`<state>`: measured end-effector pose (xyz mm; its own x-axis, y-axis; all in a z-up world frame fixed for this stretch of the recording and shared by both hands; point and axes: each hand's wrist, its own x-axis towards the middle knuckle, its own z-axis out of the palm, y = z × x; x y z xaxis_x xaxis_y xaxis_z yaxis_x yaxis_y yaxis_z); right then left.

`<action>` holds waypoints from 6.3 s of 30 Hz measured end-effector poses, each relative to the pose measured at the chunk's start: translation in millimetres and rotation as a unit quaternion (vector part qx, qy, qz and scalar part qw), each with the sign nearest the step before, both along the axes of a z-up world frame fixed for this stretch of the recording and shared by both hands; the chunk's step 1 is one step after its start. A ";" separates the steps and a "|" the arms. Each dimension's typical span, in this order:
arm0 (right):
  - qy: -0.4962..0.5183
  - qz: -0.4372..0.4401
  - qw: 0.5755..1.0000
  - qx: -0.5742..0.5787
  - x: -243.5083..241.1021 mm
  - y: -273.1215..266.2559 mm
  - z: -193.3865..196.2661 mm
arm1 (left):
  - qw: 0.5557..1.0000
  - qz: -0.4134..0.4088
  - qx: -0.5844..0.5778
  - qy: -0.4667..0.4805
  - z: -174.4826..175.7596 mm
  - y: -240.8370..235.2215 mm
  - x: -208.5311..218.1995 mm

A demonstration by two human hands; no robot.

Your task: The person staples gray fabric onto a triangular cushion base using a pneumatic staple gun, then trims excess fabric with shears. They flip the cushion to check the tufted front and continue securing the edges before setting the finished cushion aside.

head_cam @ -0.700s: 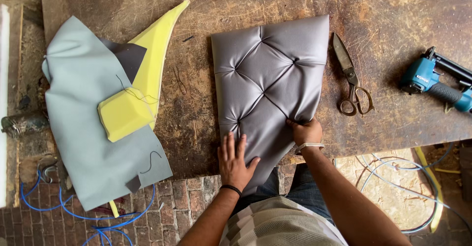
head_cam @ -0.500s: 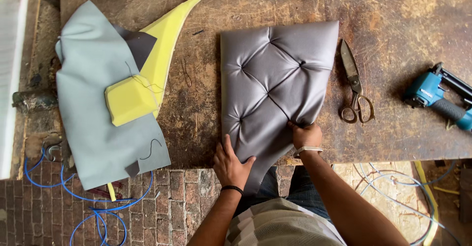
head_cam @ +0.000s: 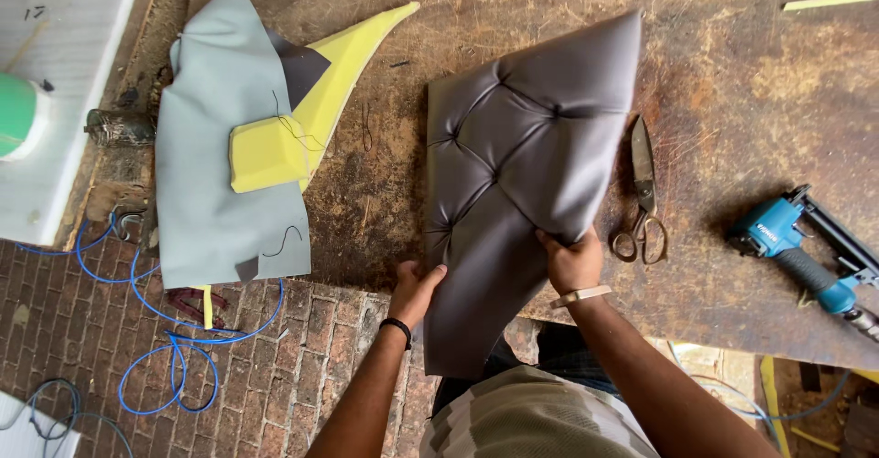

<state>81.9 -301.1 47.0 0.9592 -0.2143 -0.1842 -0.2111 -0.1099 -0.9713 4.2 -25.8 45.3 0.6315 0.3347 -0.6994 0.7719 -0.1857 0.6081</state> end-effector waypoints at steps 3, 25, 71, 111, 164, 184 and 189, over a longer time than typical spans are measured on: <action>-0.102 0.034 0.994 -0.008 18.5 1.7 41.5 | 0.991 0.081 -0.101 0.014 20.2 -17.8 12.0; 0.058 0.300 0.952 -0.023 100.4 -51.4 238.6 | 0.861 -0.345 -0.231 -0.294 209.0 -106.9 155.7; 0.014 0.045 0.910 0.413 98.3 100.3 118.0 | 0.874 -0.227 -0.407 -0.139 133.6 1.6 195.0; 0.068 0.248 0.954 0.155 28.9 -150.5 175.8 | 0.729 -0.634 0.256 0.034 221.5 -141.7 244.4; 0.187 0.181 0.866 0.426 133.1 -6.6 203.5 | 0.927 -0.314 -0.009 -0.204 264.8 -99.1 141.9; -0.091 0.133 0.851 0.501 133.6 101.9 115.3 | 0.870 -0.273 -0.198 -0.360 215.7 -22.9 225.7; -0.102 0.166 0.859 0.473 136.8 92.9 109.3 | 0.920 -0.208 -0.150 -0.296 231.3 -42.2 218.8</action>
